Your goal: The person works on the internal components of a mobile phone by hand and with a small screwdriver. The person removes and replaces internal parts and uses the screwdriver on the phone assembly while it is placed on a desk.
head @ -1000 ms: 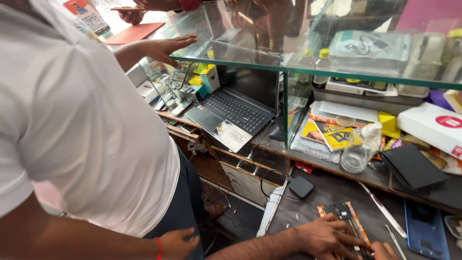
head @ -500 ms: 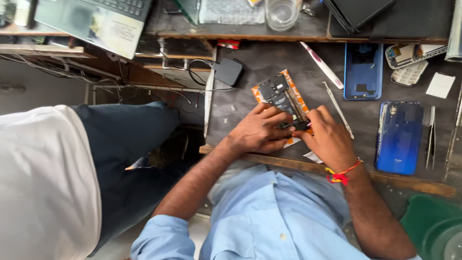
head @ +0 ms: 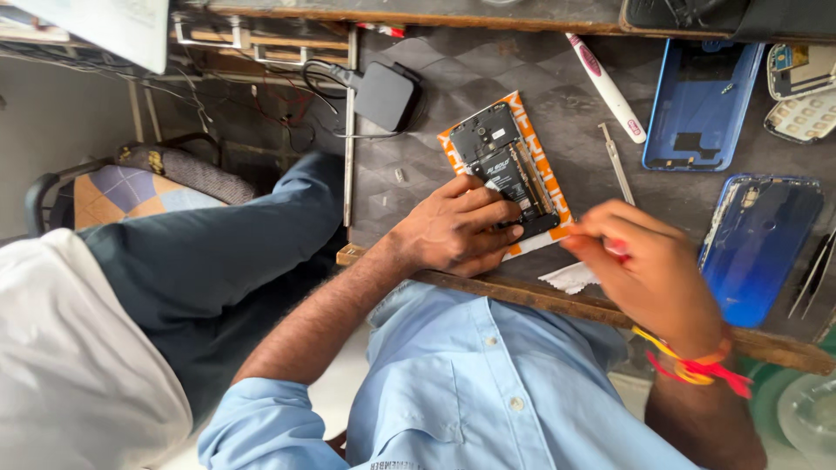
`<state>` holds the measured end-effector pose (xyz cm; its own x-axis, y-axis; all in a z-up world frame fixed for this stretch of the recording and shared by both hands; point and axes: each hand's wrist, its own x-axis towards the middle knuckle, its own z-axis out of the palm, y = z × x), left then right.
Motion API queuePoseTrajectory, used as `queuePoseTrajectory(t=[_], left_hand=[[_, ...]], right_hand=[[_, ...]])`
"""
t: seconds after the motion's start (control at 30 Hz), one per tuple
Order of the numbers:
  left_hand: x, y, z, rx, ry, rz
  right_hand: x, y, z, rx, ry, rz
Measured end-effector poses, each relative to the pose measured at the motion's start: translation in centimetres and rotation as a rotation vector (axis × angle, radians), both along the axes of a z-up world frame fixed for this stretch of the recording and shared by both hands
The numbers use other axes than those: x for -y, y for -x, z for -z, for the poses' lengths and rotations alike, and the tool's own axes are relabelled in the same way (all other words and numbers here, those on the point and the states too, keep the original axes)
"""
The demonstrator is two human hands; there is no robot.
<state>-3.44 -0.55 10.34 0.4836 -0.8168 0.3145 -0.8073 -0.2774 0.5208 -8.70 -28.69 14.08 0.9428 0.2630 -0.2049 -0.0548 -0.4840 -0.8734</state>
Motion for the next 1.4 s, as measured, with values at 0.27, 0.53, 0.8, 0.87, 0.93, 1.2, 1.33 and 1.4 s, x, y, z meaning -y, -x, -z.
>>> queuePoseTrajectory(t=[0.27,0.53,0.8,0.87,0.93,1.2,1.33,1.4], left_hand=[[0.0,-1.2,-0.1,-0.065,-0.018,0.006],[-0.1,-1.6,0.0,-0.031,-0.035,0.029],[-0.5,-1.3,1.1,0.061,-0.016,0.049],[-0.7,-1.3,1.3,0.077,-0.020,0.061],[-0.8,-1.0,1.4,0.074,-0.015,0.074],[-0.9,-0.8,1.9,-0.014,0.019,0.045],[-0.9,-1.2,1.6,-0.053,0.032,0.005],[-0.7,-1.2,1.6,-0.083,0.025,-0.024]], right_hand=[[7.3,2.6,3.6,-0.173,-0.783,0.300],[5.9,5.0,4.8,-0.293,-0.299,0.352],[0.1,6.0,2.6,0.300,-0.020,0.245],[-0.5,5.0,2.7,0.385,0.055,0.039],[-1.2,4.2,2.7,0.452,0.141,-0.123],[-3.7,2.8,1.7,0.436,0.495,-0.305],[-4.0,3.1,1.9,0.423,0.547,-0.283],[-4.0,3.3,2.2,0.415,0.516,-0.259]])
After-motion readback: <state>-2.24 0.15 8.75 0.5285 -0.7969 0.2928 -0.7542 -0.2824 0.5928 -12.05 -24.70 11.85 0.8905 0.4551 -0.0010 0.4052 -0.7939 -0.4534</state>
